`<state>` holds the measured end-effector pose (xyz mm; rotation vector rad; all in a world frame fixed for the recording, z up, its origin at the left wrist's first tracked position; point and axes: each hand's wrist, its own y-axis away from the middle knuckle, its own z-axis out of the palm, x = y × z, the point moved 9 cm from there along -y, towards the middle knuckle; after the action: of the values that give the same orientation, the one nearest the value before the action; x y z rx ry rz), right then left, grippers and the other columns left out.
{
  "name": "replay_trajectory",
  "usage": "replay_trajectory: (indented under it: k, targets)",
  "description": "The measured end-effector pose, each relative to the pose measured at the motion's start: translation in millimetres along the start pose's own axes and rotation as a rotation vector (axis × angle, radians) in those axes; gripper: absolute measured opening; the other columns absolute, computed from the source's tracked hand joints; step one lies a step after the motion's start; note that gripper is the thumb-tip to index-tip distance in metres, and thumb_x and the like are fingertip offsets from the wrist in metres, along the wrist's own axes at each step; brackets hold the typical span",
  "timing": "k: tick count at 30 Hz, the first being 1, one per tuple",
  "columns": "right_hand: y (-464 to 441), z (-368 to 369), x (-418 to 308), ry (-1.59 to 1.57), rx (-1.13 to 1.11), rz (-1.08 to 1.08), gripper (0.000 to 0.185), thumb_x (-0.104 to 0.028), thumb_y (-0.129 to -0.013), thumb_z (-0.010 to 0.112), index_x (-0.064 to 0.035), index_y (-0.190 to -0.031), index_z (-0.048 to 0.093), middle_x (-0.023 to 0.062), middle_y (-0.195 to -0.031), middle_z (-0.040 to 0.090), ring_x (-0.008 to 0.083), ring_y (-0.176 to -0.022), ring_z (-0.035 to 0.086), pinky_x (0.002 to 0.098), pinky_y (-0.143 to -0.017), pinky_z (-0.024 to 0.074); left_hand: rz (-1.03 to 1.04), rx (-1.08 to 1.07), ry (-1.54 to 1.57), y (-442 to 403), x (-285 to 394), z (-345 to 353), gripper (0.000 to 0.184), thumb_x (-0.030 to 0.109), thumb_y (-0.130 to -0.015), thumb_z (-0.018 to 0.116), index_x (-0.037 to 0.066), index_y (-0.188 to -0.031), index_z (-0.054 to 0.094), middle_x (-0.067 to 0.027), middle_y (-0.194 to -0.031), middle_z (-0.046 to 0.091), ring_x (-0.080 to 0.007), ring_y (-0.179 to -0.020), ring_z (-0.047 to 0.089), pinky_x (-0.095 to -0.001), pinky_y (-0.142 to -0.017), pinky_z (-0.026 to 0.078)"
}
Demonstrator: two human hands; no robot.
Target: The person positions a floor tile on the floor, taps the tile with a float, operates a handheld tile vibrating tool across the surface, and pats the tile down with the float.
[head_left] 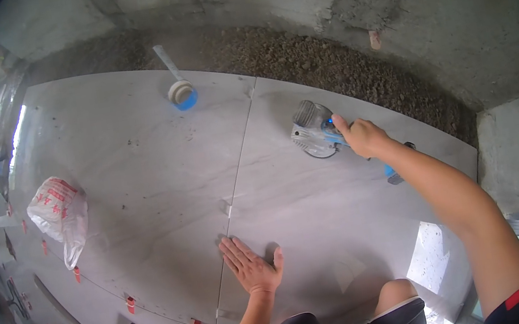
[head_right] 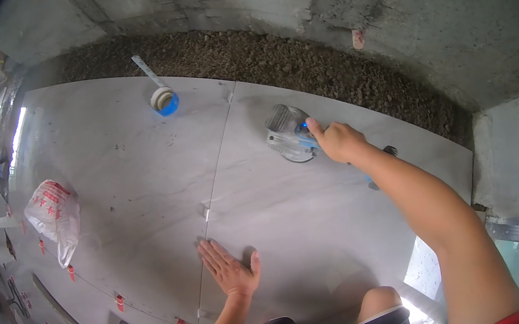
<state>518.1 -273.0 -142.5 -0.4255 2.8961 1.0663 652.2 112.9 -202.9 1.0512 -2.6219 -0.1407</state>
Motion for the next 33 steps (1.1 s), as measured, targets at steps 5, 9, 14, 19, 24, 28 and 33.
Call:
replay_trajectory:
  k: [5,9,14,19,24,28,33]
  targets:
    - [-2,6,-33,-0.067,0.017,-0.067,0.095,-0.075,-0.096,0.022,0.0068,-0.114,0.068,0.0292,-0.117,0.066,0.0412,-0.116,0.061,0.0460,-0.100,0.0474,-0.002,0.025,0.001,0,2,-2,0.114,0.071,-0.089,0.044,-0.017,-0.151,0.006,-0.0357,-0.160,0.007,-0.0474,-0.151,0.002,-0.0542,-0.122,0.005]
    - [-8,26,-44,-0.294,-0.004,-0.106,0.092,-0.074,-0.096,0.027,0.0059,-0.103,0.072,0.0305,-0.106,0.069,0.0371,-0.112,0.064,0.0450,-0.098,0.0476,-0.070,-0.032,-0.114,1,-6,0,0.107,0.066,-0.090,0.045,-0.018,-0.149,0.017,-0.0346,-0.158,0.015,-0.0461,-0.151,0.007,-0.0527,-0.122,0.006]
    - [66,46,60,-0.364,-0.078,0.045,0.097,-0.080,-0.092,0.020,-0.0009,-0.111,0.072,0.0236,-0.111,0.069,0.0401,-0.115,0.062,0.0470,-0.099,0.0472,0.007,0.095,-0.180,1,-7,2,0.109,0.073,-0.091,0.037,-0.014,-0.152,0.012,-0.0319,-0.161,0.011,-0.0452,-0.151,0.008,-0.0530,-0.122,0.009]
    - [158,115,299,-0.342,-0.024,0.371,0.097,-0.079,-0.093,0.015,-0.0023,-0.093,0.075,0.0230,-0.098,0.071,0.0395,-0.107,0.066,0.0461,-0.094,0.0491,0.085,0.304,-0.220,0,-18,17,0.106,0.075,-0.093,0.032,-0.007,-0.155,0.008,-0.0293,-0.162,0.010,-0.0436,-0.151,0.010,-0.0526,-0.122,0.014]
    - [322,212,515,-0.687,0.174,0.841,0.104,-0.084,-0.089,0.014,0.0011,-0.071,0.070,0.0212,-0.065,0.065,0.0349,-0.079,0.071,0.0449,-0.080,0.0528,0.108,0.345,-0.156,2,-13,14,0.099,0.067,-0.096,0.040,-0.007,-0.155,0.014,-0.0284,-0.161,0.014,-0.0426,-0.150,0.013,-0.0521,-0.122,0.015]
    - [351,225,567,-0.637,0.279,0.952,0.108,-0.086,-0.086,0.008,0.0005,-0.065,0.068,0.0186,-0.059,0.063,0.0330,-0.073,0.071,0.0440,-0.075,0.0530,0.034,0.061,-0.122,4,-2,7,0.112,0.071,-0.092,0.043,-0.018,-0.150,0.007,-0.0384,-0.158,0.006,-0.0504,-0.149,0.007,-0.0580,-0.121,0.011]
    - [312,182,571,-0.684,0.273,0.960,0.104,-0.085,-0.088,0.009,-0.0010,-0.059,0.063,0.0153,-0.057,0.062,0.0320,-0.064,0.069,0.0425,-0.072,0.0538,0.163,0.291,-0.742,1,-26,27,0.106,0.066,-0.095,0.042,-0.019,-0.150,0.010,-0.0403,-0.157,0.007,-0.0546,-0.147,0.010,-0.0636,-0.118,0.014]
